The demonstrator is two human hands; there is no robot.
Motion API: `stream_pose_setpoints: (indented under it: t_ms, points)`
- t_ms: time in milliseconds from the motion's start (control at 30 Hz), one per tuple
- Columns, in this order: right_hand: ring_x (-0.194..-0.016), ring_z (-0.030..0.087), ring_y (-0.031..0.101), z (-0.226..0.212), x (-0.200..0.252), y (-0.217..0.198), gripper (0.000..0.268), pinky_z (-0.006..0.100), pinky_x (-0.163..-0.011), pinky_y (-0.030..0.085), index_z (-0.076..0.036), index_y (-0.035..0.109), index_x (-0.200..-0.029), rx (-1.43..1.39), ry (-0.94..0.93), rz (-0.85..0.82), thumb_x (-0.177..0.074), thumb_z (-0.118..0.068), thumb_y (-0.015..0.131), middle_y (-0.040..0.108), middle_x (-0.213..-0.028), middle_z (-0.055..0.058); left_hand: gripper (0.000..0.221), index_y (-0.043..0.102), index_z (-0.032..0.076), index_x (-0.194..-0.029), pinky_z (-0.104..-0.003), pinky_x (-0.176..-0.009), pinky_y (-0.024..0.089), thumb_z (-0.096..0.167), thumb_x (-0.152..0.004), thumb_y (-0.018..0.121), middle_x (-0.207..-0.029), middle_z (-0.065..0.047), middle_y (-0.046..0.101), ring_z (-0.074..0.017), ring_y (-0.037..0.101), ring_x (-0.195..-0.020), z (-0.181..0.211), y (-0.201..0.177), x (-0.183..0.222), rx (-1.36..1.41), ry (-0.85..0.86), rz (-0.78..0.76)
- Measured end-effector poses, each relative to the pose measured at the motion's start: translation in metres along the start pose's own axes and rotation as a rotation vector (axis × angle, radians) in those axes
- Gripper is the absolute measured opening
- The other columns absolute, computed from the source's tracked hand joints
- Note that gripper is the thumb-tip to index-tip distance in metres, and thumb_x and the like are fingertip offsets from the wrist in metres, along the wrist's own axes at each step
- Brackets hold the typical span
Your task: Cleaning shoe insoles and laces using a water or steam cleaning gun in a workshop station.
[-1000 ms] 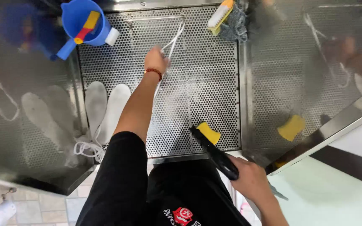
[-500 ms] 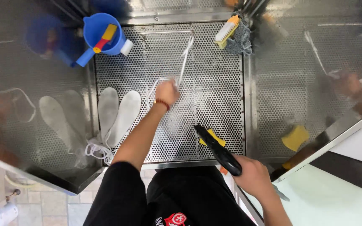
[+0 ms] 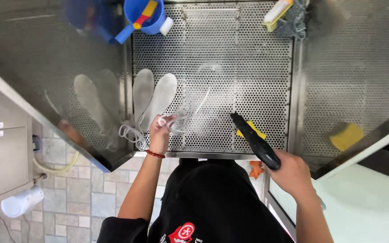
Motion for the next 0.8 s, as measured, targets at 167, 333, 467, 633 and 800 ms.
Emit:
stream_pose_setpoints:
  t_ms: [167, 333, 467, 633, 800]
  points:
    - [-0.086, 0.036, 0.072, -0.007, 0.004, 0.012, 0.043, 0.047, -0.076, 0.056, -0.016, 0.075, -0.114, 0.024, -0.081, 0.004, -0.073, -0.029, 0.078, 0.076, -0.093, 0.011, 0.015, 0.055, 0.007, -0.095, -0.043, -0.099, 0.053, -0.004, -0.086, 0.053, -0.094, -0.01, 0.067, -0.0288, 0.069, -0.102, -0.002, -0.035, 0.011, 0.325, -0.067, 0.106]
    - [-0.091, 0.036, 0.072, -0.028, 0.012, 0.021, 0.04, 0.049, -0.079, 0.056, -0.017, 0.074, -0.116, 0.044, -0.24, 0.018, -0.076, -0.018, 0.071, 0.076, -0.102, 0.01, 0.02, 0.054, 0.009, -0.099, -0.044, -0.099, 0.053, -0.004, -0.084, 0.055, -0.094, -0.01, 0.067, -0.0289, 0.07, -0.099, -0.018, -0.063, 0.021, 0.463, -0.107, 0.227]
    - [-0.09, 0.035, 0.072, -0.043, 0.019, 0.034, 0.049, 0.047, -0.078, 0.057, -0.022, 0.074, -0.121, 0.109, -0.227, -0.083, -0.072, -0.014, 0.069, 0.077, -0.102, 0.008, 0.023, 0.064, 0.006, -0.11, -0.044, -0.086, 0.045, 0.01, -0.087, 0.068, -0.1, -0.011, 0.068, -0.0293, 0.065, -0.093, -0.04, -0.1, 0.032, -0.271, -0.164, 0.393]
    - [-0.088, 0.035, 0.072, -0.051, 0.022, 0.04, 0.052, 0.047, -0.077, 0.056, -0.023, 0.073, -0.121, 0.136, -0.228, -0.119, -0.069, -0.013, 0.069, 0.077, -0.1, 0.007, 0.034, 0.075, 0.008, -0.103, -0.048, -0.089, 0.048, 0.039, -0.089, 0.076, -0.106, -0.012, 0.071, -0.0329, 0.066, -0.1, 0.04, -0.032, 0.058, -1.475, -0.009, 0.328]
    - [-0.088, 0.035, 0.072, -0.046, 0.025, 0.043, 0.051, 0.046, -0.078, 0.056, -0.024, 0.073, -0.123, 0.156, -0.125, -0.119, -0.074, -0.012, 0.067, 0.077, -0.098, 0.008, 0.015, 0.075, 0.012, -0.091, -0.049, -0.084, 0.047, 0.026, -0.085, 0.077, -0.105, -0.008, 0.075, -0.0322, 0.067, -0.098, 0.072, 0.012, 0.048, -1.682, 0.536, 0.38]
Point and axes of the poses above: each hand's wrist, its own x-axis away from the middle knuckle, its own y-axis out of the palm, z = x × y, the point moved 7 cm from there along -x, towards the middle knuckle
